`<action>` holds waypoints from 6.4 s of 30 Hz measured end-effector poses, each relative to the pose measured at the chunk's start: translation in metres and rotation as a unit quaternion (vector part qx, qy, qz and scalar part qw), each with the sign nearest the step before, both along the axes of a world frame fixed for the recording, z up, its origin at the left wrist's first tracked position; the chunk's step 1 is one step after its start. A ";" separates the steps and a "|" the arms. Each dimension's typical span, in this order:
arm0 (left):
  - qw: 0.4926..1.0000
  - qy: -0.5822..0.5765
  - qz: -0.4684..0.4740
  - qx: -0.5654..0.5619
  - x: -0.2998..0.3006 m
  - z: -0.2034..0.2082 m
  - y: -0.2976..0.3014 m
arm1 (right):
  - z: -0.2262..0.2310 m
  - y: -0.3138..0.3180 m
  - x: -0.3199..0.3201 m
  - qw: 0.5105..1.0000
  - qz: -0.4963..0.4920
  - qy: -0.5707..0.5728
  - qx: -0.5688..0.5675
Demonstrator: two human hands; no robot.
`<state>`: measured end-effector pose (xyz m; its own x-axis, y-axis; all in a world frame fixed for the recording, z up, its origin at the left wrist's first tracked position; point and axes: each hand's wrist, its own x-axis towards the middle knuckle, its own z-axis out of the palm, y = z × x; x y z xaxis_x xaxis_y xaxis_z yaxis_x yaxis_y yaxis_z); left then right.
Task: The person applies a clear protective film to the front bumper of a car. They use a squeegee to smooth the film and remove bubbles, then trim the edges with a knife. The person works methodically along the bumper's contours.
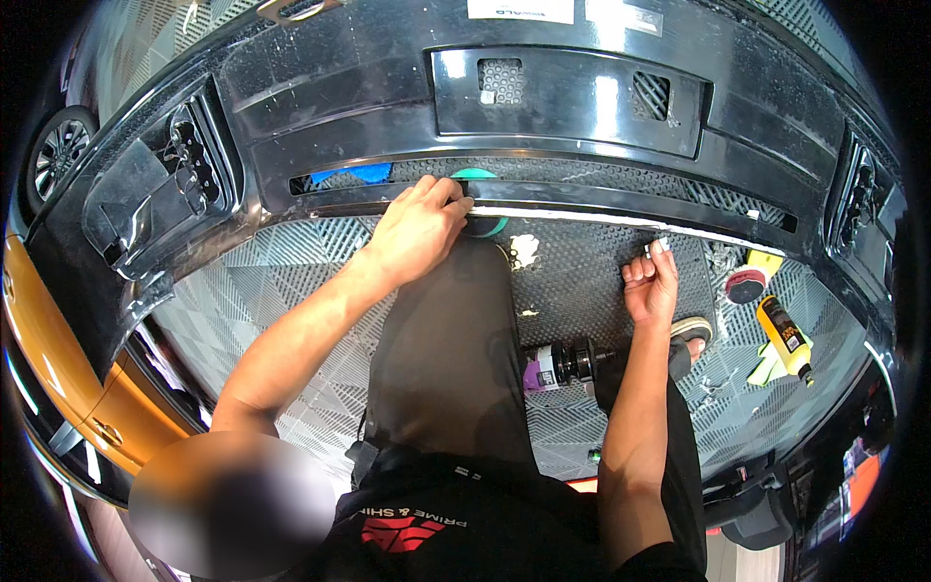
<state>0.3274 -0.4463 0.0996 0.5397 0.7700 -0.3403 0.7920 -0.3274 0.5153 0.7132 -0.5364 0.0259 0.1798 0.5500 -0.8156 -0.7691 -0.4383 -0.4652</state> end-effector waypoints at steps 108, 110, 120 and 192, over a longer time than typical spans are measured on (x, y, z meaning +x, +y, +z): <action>0.977 -0.152 0.149 0.001 -0.021 -0.040 -0.027 | 0.056 0.088 -0.202 0.401 0.680 -0.541 0.290; 0.972 -0.173 0.161 -0.001 -0.022 -0.045 -0.028 | 0.053 0.090 -0.201 0.417 0.666 -0.538 0.306; 0.961 -0.208 0.180 0.010 -0.022 -0.051 -0.032 | 0.057 0.096 -0.200 0.409 0.684 -0.522 0.304; 0.979 -0.181 0.089 -0.010 0.043 -0.023 -0.004 | 0.063 0.081 -0.136 0.431 0.617 -0.583 0.307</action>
